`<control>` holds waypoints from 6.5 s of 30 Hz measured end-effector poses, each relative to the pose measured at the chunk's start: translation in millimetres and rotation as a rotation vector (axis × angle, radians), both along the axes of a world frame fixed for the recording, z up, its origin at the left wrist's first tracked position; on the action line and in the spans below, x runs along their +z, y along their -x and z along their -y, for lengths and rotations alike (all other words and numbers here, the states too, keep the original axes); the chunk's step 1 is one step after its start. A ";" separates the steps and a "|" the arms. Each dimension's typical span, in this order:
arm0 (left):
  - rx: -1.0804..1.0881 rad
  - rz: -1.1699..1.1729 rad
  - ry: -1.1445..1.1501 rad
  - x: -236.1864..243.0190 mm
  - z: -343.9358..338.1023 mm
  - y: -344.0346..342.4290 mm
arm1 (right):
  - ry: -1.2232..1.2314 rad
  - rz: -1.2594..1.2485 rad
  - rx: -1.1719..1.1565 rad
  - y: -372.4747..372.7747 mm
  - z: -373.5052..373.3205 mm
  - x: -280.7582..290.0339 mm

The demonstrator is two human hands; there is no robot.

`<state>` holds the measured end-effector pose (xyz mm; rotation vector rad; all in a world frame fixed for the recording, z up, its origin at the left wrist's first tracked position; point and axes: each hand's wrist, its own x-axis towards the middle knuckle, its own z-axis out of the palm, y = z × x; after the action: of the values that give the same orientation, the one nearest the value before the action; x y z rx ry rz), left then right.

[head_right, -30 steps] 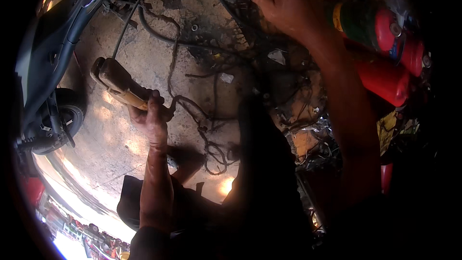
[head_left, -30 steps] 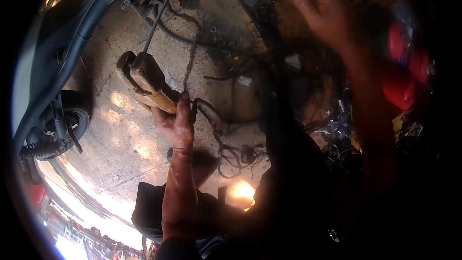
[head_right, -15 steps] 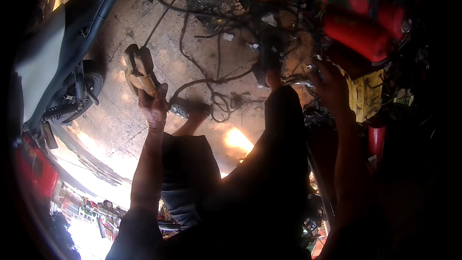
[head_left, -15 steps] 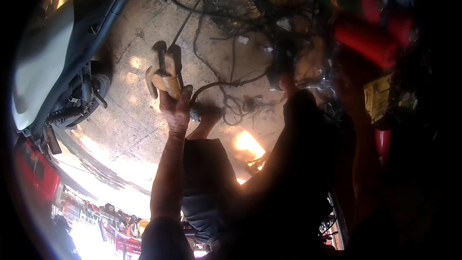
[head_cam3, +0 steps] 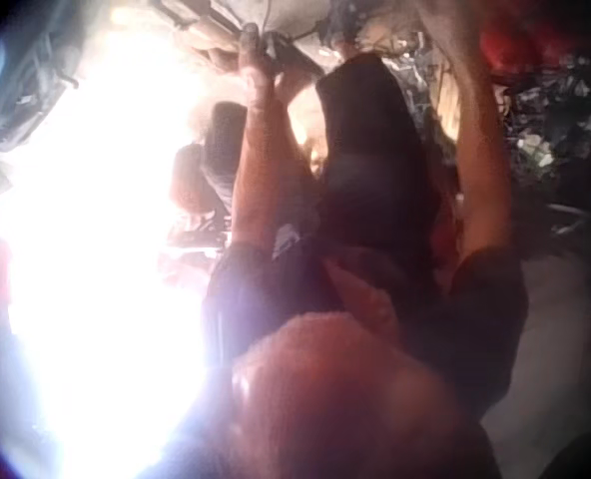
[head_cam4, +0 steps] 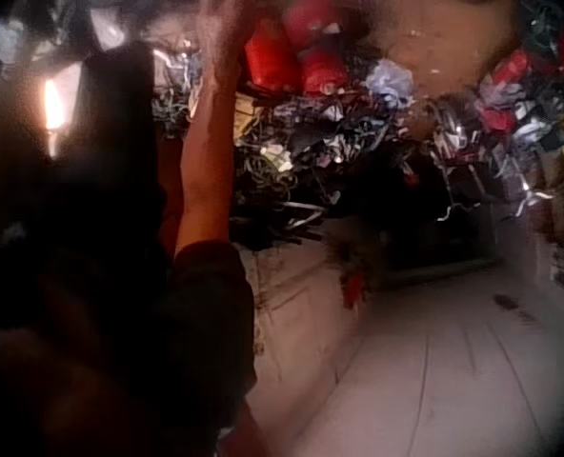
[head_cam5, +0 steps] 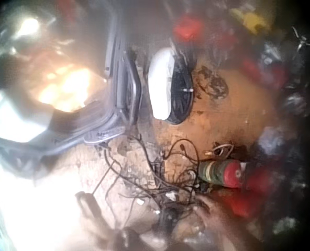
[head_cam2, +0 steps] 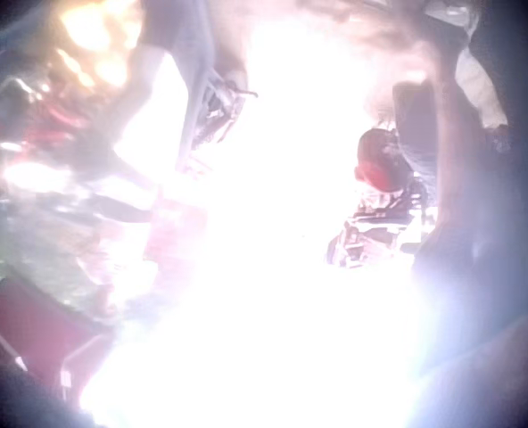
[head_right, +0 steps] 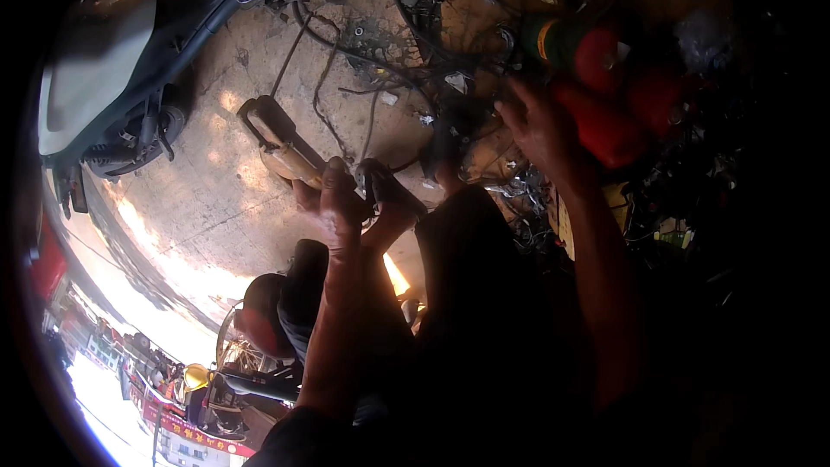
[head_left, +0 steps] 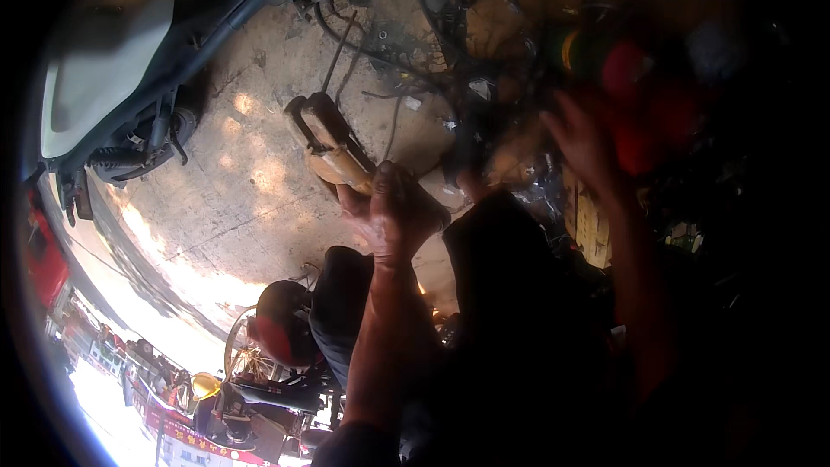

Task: The person welds the frame of a motorcycle using a welding torch and a ground clamp, producing sparks and bright light at the contact points.

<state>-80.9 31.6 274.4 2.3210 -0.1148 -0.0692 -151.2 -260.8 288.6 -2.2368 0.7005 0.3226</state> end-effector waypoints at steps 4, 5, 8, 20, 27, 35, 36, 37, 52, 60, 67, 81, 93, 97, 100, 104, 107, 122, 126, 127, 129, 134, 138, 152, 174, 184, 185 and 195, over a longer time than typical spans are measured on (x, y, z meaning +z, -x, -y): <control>0.411 -0.338 0.555 -3.7 43.1 -3.1 | 0.134 0.148 -0.071 -49.0 11.6 6.0; 0.383 -0.374 0.543 -12.6 44.6 -6.6 | 0.152 0.160 -0.061 -66.4 14.9 3.0; 0.368 -0.398 0.557 -37.4 31.1 -10.3 | 0.211 0.465 -0.022 -129.9 7.4 -18.7; 0.423 -0.039 0.782 -234.8 58.4 -40.8 | 0.649 1.234 0.918 -296.8 -38.9 -119.4; 0.344 0.069 0.776 -292.6 63.3 -49.4 | 0.695 1.173 0.999 -318.0 -26.9 -159.0; 0.332 0.179 0.731 -294.6 55.9 -64.2 | 0.702 1.212 0.939 -324.8 -23.2 -174.9; 0.339 0.222 0.656 -295.3 54.6 -66.4 | 0.700 1.221 0.939 -324.3 -25.4 -174.3; 0.340 0.228 0.654 -295.2 54.0 -66.9 | 0.706 1.168 0.918 -323.9 -28.4 -173.4; 0.350 0.294 0.719 -284.3 62.9 -87.0 | 0.726 1.122 0.733 -322.7 -32.6 -184.9; 0.286 0.173 0.710 -273.1 62.5 -88.0 | 0.721 1.144 0.739 -325.2 -32.8 -186.4; 0.341 0.269 0.802 -279.3 66.6 -93.0 | 0.709 1.149 0.727 -325.3 -33.0 -186.1; 0.481 -0.114 0.849 -208.4 49.0 -107.3 | 0.633 1.121 0.749 -319.7 -31.2 -176.6; 0.360 0.017 0.795 -252.1 48.4 -76.0 | 0.647 1.131 0.777 -320.5 -30.8 -176.2; 0.355 -0.027 0.881 -245.4 50.9 -73.4 | 0.628 1.116 0.777 -320.8 -29.4 -177.1; 0.389 -0.020 0.835 -242.1 53.0 -79.6 | 0.638 1.139 0.769 -320.2 -28.9 -178.6; 0.384 -0.045 0.821 -241.7 52.7 -84.7 | 0.639 1.121 0.774 -319.9 -28.3 -176.6; 0.390 -0.050 0.861 -243.1 51.7 -86.7 | 0.626 1.125 0.767 -317.6 -30.9 -174.8; 0.353 0.005 0.845 -245.1 51.7 -92.1 | 0.620 1.118 0.767 -318.8 -31.7 -173.9; 0.364 -0.005 0.812 -245.5 51.9 -93.6 | 0.649 1.160 0.802 -321.3 -28.5 -177.0; 0.370 -0.007 0.800 -245.3 51.3 -93.5 | 0.683 1.176 0.826 -321.5 -28.9 -176.9; 0.367 -0.003 0.793 -244.2 51.2 -94.2 | 0.668 1.152 0.826 -321.0 -29.4 -175.9; 0.342 0.062 0.796 -250.8 50.2 -89.8 | 0.573 1.029 0.768 -315.1 -34.2 -167.1; 0.345 -0.008 0.745 -246.2 51.3 -87.2 | 0.647 1.125 0.804 -322.5 -28.4 -176.6; 0.357 0.039 0.729 -248.6 50.1 -90.7 | 0.636 1.125 0.789 -321.1 -30.0 -175.9; 0.151 0.310 0.157 -253.4 46.1 -93.1 | 0.718 1.136 0.762 -328.3 -24.9 -187.5; 0.398 -0.083 1.107 -293.8 55.4 -47.3 | 0.701 1.072 0.789 -321.4 -34.4 -170.7; 0.414 0.019 1.015 -296.6 56.6 -43.5 | 0.657 1.102 0.809 -319.1 -36.8 -167.8; 0.302 0.032 0.815 -257.9 60.5 -77.2 | 0.655 1.136 0.818 -319.0 -28.6 -172.8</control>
<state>-3.7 -28.9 16.5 1.5029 0.1676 0.1446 167.7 -232.2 115.9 -2.6653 -0.8363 -0.8838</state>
